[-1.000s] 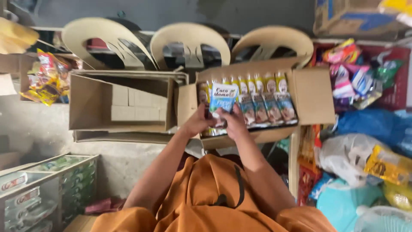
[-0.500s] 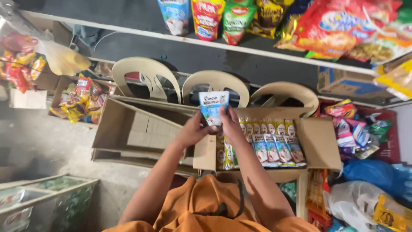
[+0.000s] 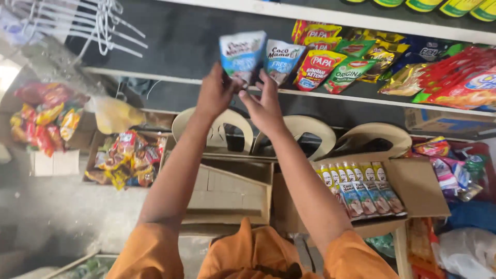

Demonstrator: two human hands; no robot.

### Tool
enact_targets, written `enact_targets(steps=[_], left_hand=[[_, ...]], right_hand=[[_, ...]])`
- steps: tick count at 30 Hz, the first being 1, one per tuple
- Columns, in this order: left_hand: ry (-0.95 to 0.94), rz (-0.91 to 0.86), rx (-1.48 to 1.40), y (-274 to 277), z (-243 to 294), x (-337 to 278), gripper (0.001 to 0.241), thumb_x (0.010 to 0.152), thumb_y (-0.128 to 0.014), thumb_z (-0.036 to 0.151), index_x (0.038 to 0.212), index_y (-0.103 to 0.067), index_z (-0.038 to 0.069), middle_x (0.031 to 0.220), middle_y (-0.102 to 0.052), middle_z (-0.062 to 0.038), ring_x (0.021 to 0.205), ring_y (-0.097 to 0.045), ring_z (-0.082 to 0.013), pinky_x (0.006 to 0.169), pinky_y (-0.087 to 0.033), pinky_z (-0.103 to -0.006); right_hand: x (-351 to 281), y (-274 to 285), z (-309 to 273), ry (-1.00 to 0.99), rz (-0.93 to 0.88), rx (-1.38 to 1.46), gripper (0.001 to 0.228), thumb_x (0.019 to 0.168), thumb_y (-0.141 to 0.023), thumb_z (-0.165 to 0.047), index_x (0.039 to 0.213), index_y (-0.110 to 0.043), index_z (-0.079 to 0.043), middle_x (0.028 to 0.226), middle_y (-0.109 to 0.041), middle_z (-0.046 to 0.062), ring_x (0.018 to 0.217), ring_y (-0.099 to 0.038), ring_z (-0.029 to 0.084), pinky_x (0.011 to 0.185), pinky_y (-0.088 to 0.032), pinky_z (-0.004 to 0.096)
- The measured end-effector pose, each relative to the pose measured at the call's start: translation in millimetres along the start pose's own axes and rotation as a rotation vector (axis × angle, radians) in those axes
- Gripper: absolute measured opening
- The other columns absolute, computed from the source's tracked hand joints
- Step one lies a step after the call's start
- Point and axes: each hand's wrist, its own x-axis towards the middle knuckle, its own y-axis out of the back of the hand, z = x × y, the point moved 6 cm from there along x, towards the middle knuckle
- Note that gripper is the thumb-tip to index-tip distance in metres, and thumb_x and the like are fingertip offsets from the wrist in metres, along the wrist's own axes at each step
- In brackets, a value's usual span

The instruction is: Taking condiment and coconut milk sachets from a cardboard box and placing or hanging them on store shelves.

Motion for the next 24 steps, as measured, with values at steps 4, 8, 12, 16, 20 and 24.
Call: enact_targets(steps=[4, 8, 12, 16, 20, 24], left_hand=[[0.015, 0.003, -0.045, -3.5, -48.2, 57.2, 0.040, 0.087, -0.083, 0.014, 0.106, -0.051, 0.000, 0.084, -0.070, -0.020, 0.080, -0.072, -0.0405, 0.067, -0.055, -0.0448], [-0.023, -0.081, -0.111, -43.7, -82.4, 83.6, 0.046, 0.082, -0.087, 0.016, 0.116, -0.058, 0.002, 0.095, -0.074, -0.020, 0.089, -0.074, -0.0390, 0.075, -0.056, -0.0440], [-0.042, -0.139, -0.086, -82.4, -91.0, 84.9, 0.055, 0.076, -0.092, 0.018, 0.120, -0.062, 0.005, 0.100, -0.075, -0.020, 0.097, -0.071, -0.0411, 0.081, -0.055, -0.0464], [0.012, -0.201, -0.144, -88.9, -86.9, 84.7, 0.053, 0.077, -0.091, 0.017, 0.120, -0.062, 0.007, 0.099, -0.076, -0.017, 0.096, -0.072, -0.0378, 0.082, -0.056, -0.0449], [0.023, -0.344, -0.255, -106.7, -83.2, 87.5, 0.047, 0.078, -0.083, 0.010, 0.121, -0.063, 0.008, 0.097, -0.076, -0.014, 0.092, -0.074, -0.0315, 0.084, -0.056, -0.0408], [-0.028, -0.414, -0.312, -118.6, -75.6, 87.9, 0.042, 0.080, -0.076, 0.001, 0.120, -0.065, 0.007, 0.097, -0.074, -0.013, 0.091, -0.071, -0.0277, 0.085, -0.055, -0.0373]], right_hand=[[11.2, -27.0, 6.7, -0.067, -0.032, -0.002, 0.075, 0.093, -0.077, -0.027, 0.151, -0.036, -0.002, 0.146, -0.044, 0.015, 0.125, -0.056, 0.026, 0.097, -0.056, 0.041], [2.1, -37.5, 12.3, -0.240, -0.155, -0.109, 0.071, 0.088, -0.078, -0.029, 0.145, -0.044, -0.004, 0.144, -0.051, 0.015, 0.121, -0.061, 0.026, 0.094, -0.055, 0.040], [8.9, -7.0, 18.5, -0.056, 0.062, -0.374, 0.059, 0.088, -0.078, -0.022, 0.136, -0.053, -0.002, 0.137, -0.056, 0.019, 0.124, -0.060, 0.034, 0.100, -0.051, 0.043], [10.9, 9.5, 7.9, 0.115, 0.137, -0.539, 0.052, 0.088, -0.078, -0.015, 0.134, -0.056, -0.001, 0.134, -0.057, 0.022, 0.127, -0.054, 0.042, 0.109, -0.044, 0.047], [1.0, 12.4, 10.4, 0.110, 0.100, -0.628, 0.047, 0.086, -0.078, -0.013, 0.128, -0.059, -0.004, 0.130, -0.057, 0.018, 0.123, -0.053, 0.041, 0.108, -0.043, 0.047], [-10.0, 9.6, 6.4, 0.166, 0.075, -0.633, 0.051, 0.082, -0.078, -0.012, 0.128, -0.059, -0.004, 0.133, -0.055, 0.015, 0.123, -0.052, 0.038, 0.109, -0.044, 0.045]])
